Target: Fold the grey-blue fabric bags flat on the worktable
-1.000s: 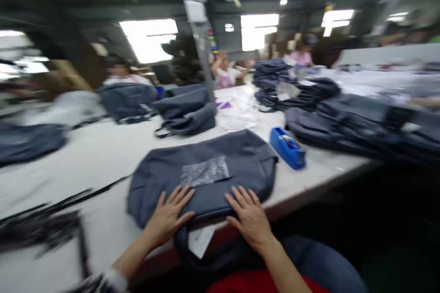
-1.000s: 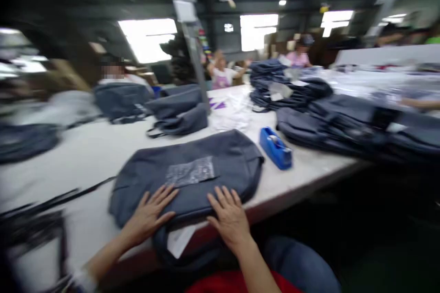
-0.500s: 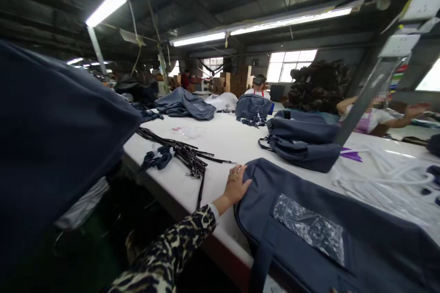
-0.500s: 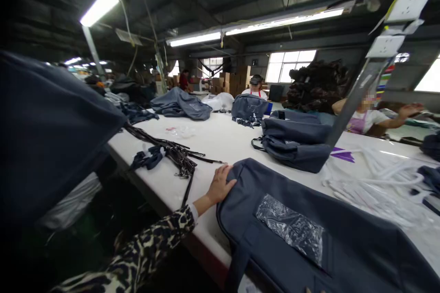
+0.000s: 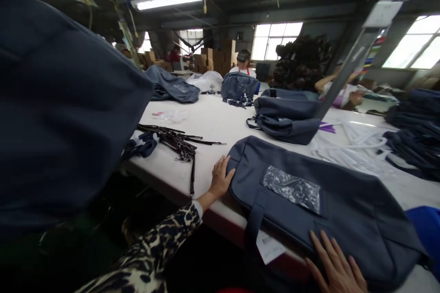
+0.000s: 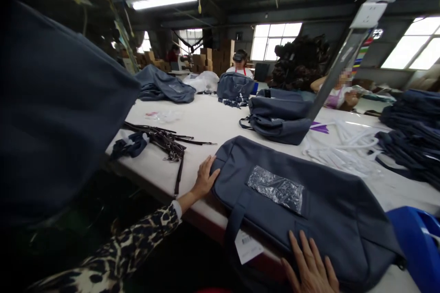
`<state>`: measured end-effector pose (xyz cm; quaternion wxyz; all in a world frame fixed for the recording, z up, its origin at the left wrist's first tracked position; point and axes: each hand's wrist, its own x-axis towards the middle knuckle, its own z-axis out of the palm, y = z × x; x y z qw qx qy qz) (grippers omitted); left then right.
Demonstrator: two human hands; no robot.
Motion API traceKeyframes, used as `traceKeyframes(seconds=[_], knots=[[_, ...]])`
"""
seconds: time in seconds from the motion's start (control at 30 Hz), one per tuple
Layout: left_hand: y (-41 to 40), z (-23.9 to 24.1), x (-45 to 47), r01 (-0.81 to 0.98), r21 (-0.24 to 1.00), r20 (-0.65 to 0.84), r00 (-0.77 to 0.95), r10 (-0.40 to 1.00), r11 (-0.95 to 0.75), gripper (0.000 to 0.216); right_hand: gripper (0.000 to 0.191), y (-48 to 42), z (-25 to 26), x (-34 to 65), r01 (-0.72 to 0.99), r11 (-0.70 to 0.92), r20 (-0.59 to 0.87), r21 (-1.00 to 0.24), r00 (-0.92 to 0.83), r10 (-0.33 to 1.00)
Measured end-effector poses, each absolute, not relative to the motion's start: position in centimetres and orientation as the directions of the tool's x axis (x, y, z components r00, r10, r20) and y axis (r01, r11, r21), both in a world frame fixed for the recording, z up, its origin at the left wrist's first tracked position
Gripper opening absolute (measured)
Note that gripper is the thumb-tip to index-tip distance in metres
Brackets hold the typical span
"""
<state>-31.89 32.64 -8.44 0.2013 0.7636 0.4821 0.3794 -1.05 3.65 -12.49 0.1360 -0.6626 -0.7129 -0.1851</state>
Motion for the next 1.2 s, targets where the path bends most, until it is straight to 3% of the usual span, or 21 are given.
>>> traceKeyframes(seconds=[0.1,0.23,0.33,0.43,0.5,0.57,0.67,0.8,0.9,1.0,1.1,1.2], knots=[[28.7,-6.7,-31.7,0.466,0.519,0.489,0.526,0.696,-0.717,0.044,0.051,3.3,-11.9,-2.2,0.993,0.017,0.483,0.117,-0.072,0.872],[24.6,-6.5,-31.0,0.231,0.321,0.367,0.864,0.345,-0.919,0.040,0.054,2.4,-10.6,-4.5,0.998,-0.059,0.537,-0.010,0.056,0.842],[23.7,-7.4,-30.8,0.149,0.263,0.271,0.937,0.221,-0.953,0.053,0.041,1.1,-10.3,-6.4,0.998,0.015,0.574,-0.053,0.018,0.819],[24.1,-7.9,-30.8,0.108,0.197,0.213,0.965,0.150,-0.974,0.072,0.030,0.1,-11.8,-9.0,0.994,0.107,0.551,0.021,-0.100,0.829],[24.6,-7.6,-30.7,0.094,0.158,0.189,0.974,0.123,-0.983,0.074,0.031,0.0,-13.4,-10.7,0.994,0.091,0.525,0.057,-0.107,0.845],[25.0,-6.7,-30.4,0.087,0.159,0.173,0.978,0.114,-0.983,0.069,0.035,0.0,-14.3,-12.0,1.000,0.006,0.502,0.018,-0.014,0.865],[25.5,-4.5,-29.6,0.047,0.254,0.147,0.985,0.087,-0.966,0.057,0.031,-0.1,-12.8,-12.6,0.996,-0.033,0.448,-0.085,0.068,0.892],[27.0,-1.3,-28.1,0.059,0.534,0.181,0.966,0.183,-0.843,0.040,0.020,0.6,-6.0,-10.6,0.983,0.054,0.465,-0.174,0.034,0.884],[29.2,-0.4,-26.5,0.119,0.791,0.017,0.976,0.216,-0.600,0.028,0.019,3.2,-0.7,-8.2,0.992,-0.025,0.458,-0.124,0.079,0.886],[31.2,-0.2,-24.8,0.148,0.930,-0.100,0.983,0.157,-0.336,0.035,0.011,6.3,2.3,-6.7,0.986,-0.131,0.308,-0.100,0.156,0.939],[31.6,0.3,-23.7,0.099,0.967,-0.061,0.985,0.162,-0.237,0.039,0.004,7.4,3.1,-6.6,0.941,-0.118,0.020,-0.316,0.131,0.991],[30.0,1.4,-23.5,-0.028,0.997,0.041,0.984,0.176,-0.077,0.038,0.020,6.5,2.7,-7.1,0.803,-0.139,-0.046,-0.579,0.138,0.989]])
